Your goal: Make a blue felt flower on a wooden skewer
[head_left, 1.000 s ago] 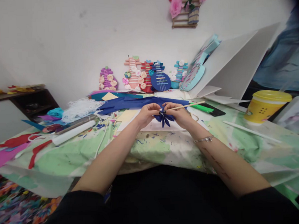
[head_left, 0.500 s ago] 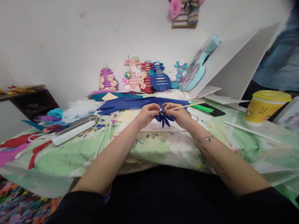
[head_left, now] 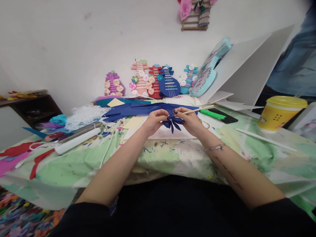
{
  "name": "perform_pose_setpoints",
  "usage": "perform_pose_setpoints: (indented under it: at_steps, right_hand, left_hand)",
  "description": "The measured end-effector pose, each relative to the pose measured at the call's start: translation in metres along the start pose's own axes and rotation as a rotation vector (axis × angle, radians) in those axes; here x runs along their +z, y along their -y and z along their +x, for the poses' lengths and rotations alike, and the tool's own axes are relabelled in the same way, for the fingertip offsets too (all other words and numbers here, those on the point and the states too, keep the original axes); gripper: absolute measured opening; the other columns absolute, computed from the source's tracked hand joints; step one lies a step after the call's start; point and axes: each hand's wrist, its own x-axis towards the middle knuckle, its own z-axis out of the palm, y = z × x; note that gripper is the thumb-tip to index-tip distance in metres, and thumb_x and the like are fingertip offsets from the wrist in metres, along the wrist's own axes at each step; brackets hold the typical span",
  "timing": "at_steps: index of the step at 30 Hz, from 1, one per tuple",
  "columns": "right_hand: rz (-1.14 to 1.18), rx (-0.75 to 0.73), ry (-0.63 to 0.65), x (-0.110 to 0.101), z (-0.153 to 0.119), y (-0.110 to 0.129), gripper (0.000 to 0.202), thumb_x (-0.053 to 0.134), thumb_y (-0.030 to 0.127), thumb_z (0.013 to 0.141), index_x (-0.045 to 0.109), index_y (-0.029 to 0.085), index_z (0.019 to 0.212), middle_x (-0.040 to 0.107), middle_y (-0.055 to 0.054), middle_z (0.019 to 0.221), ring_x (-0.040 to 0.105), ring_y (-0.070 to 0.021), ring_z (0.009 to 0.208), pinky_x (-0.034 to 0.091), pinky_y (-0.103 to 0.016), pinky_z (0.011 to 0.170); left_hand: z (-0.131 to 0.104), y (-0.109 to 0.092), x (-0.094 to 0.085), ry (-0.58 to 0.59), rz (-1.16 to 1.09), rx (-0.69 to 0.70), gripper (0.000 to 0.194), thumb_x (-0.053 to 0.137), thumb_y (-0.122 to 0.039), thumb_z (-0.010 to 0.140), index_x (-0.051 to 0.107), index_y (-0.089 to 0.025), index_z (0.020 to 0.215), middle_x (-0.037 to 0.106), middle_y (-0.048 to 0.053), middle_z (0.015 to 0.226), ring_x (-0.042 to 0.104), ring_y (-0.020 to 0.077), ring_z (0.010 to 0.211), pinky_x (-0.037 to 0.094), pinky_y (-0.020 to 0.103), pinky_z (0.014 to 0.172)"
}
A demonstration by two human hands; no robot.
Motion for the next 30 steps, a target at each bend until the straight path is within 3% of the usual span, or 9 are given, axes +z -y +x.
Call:
perform_pose_setpoints:
  at_steps: [5,9,16,20,25,30]
  right_hand:
    - [0.045,0.011,-0.132,-0.004,0.004,0.002,0.041,0.081,0.053,0.061,0.061,0.021,0.076,0.052,0.004,0.062,0.048,-0.0097,0.06,0.039,-0.024,0.056]
    - [0.106,-0.002,-0.27,-0.01,0.008,0.002,0.042,0.083,0.05,0.057,0.056,0.021,0.07,0.049,0.005,0.057,0.044,-0.0087,0.054,0.036,-0.024,0.052]
    - [0.104,-0.025,-0.337,-0.014,0.009,-0.001,0.037,0.083,0.041,0.054,0.059,0.02,0.073,0.057,0.003,0.059,0.051,-0.0096,0.057,0.042,-0.026,0.058]
    - [0.083,-0.039,-0.328,-0.014,0.009,-0.002,0.036,0.083,0.04,0.055,0.06,0.02,0.074,0.058,0.003,0.061,0.053,-0.0099,0.058,0.045,-0.027,0.061]
    - [0.1,-0.024,-0.286,-0.013,0.008,-0.001,0.035,0.086,0.038,0.054,0.063,0.02,0.073,0.063,0.001,0.062,0.058,-0.0119,0.061,0.048,-0.028,0.064]
    - [0.087,-0.003,-0.218,-0.013,0.007,-0.002,0.037,0.087,0.041,0.055,0.066,0.019,0.075,0.068,-0.001,0.064,0.061,-0.0134,0.06,0.05,-0.029,0.063]
  left_hand:
    - [0.003,0.001,-0.002,-0.056,0.019,0.005,0.021,0.073,-0.013,0.054,0.062,-0.012,0.072,0.06,-0.001,0.062,0.055,0.0094,0.057,0.043,0.025,0.057]
    - [0.005,0.003,-0.004,-0.112,0.089,0.013,0.018,0.07,-0.012,0.055,0.065,-0.012,0.072,0.063,0.001,0.064,0.057,0.0108,0.059,0.045,0.026,0.058]
    - [0.005,0.008,-0.006,-0.037,0.244,0.053,0.024,0.068,-0.015,0.061,0.071,-0.012,0.084,0.07,0.005,0.071,0.063,0.0131,0.062,0.048,0.027,0.062]
    - [0.005,0.01,-0.006,-0.025,0.3,0.086,0.025,0.068,-0.015,0.062,0.073,-0.012,0.086,0.071,0.006,0.071,0.063,0.0135,0.061,0.049,0.028,0.063]
    - [0.007,0.01,-0.006,-0.09,0.369,0.145,0.019,0.075,-0.022,0.063,0.07,-0.012,0.079,0.067,0.004,0.063,0.059,0.0113,0.057,0.044,0.025,0.056]
    - [0.008,0.009,-0.005,-0.135,0.43,0.196,0.01,0.07,-0.014,0.061,0.065,-0.013,0.069,0.059,-0.001,0.053,0.05,0.0075,0.049,0.036,0.022,0.051]
